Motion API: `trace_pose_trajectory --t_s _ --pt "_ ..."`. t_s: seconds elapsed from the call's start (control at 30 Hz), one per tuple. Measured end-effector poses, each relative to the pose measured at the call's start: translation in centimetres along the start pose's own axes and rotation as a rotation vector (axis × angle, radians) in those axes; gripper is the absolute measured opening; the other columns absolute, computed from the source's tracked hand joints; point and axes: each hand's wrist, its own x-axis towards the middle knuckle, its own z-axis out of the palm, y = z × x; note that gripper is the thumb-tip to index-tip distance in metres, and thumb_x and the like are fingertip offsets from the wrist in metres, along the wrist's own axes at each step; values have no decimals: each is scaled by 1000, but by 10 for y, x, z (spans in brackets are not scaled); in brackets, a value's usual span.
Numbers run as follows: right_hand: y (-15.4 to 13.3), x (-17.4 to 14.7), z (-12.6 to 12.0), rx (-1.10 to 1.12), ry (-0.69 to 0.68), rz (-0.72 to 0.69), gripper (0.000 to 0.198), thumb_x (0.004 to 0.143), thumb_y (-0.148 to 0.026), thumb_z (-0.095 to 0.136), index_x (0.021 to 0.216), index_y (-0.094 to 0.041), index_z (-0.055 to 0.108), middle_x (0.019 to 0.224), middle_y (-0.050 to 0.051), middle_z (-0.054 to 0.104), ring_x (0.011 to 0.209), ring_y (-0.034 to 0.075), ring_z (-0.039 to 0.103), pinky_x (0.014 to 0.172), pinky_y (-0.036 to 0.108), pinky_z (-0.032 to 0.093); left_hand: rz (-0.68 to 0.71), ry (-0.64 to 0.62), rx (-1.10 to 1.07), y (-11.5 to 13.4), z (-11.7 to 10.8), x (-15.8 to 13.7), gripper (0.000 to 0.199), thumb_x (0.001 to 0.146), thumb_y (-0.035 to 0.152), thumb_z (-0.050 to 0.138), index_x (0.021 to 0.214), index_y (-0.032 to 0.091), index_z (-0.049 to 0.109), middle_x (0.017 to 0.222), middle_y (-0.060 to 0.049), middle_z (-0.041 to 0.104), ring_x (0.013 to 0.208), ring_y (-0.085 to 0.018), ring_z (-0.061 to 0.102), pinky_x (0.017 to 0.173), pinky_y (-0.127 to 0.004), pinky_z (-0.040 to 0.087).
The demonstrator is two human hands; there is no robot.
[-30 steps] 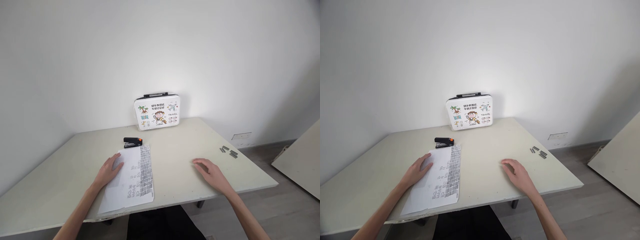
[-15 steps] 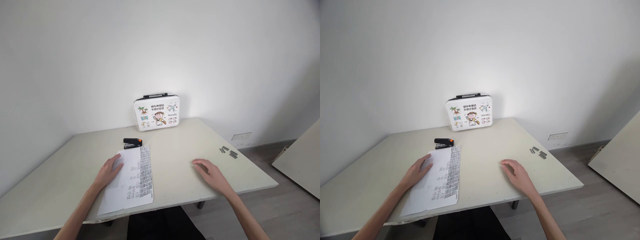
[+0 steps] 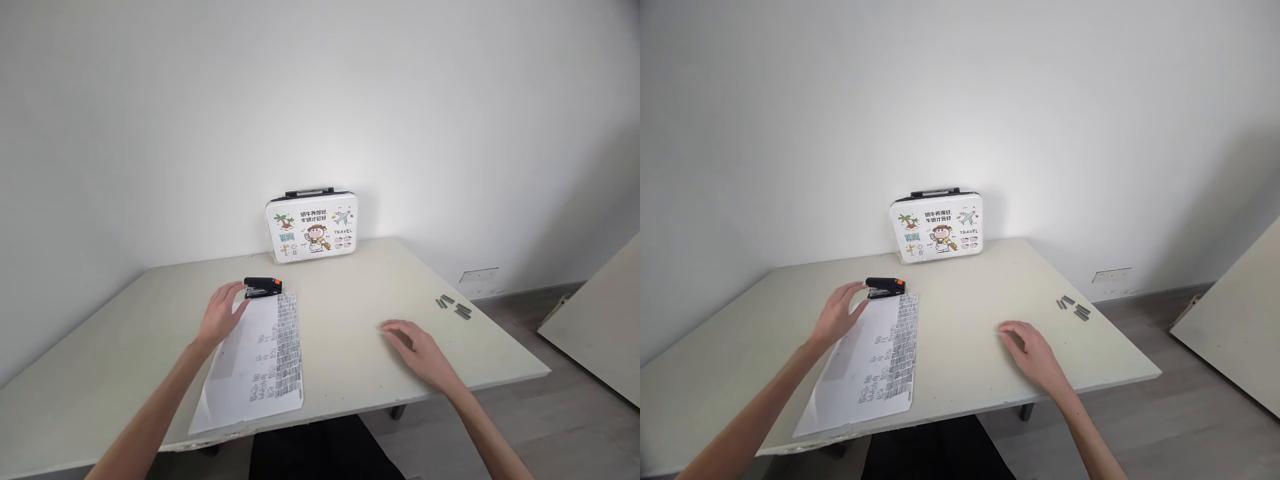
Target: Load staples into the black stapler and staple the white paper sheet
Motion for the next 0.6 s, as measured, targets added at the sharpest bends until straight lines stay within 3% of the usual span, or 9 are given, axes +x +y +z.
trace_pose_trajectory --t_s 0.13,0.3,0.4,0.6 --pt "0 0 1 8 -8 8 42 102 -58 44 117 -30 71 134 9 69 119 29 65 79 38 60 12 -227 123 10 10 58 45 101 47 45 135 21 58 147 -14 57 140 -33 47 116 -51 34" --pt "-1 -1 0 14 -11 3 39 103 -57 44 116 -31 70 134 7 69 123 28 64 86 39 59 29 -410 138 11 19 93 32 92 48 56 106 23 70 108 -11 77 105 -33 68 99 -46 45" --pt "-2 -1 -1 13 -22 8 39 103 -57 44 117 -31 70 136 7 68 125 29 63 82 37 60 28 -421 147 16 11 95 33 94 47 50 104 23 70 104 -10 78 95 -31 70 93 -45 46" --pt "1 0 0 8 5 -8 38 103 -57 45 116 -31 70 133 7 69 123 29 64 80 36 59 117 -307 119 62 -17 84 37 104 40 36 121 22 62 122 -12 71 109 -31 65 102 -46 41"
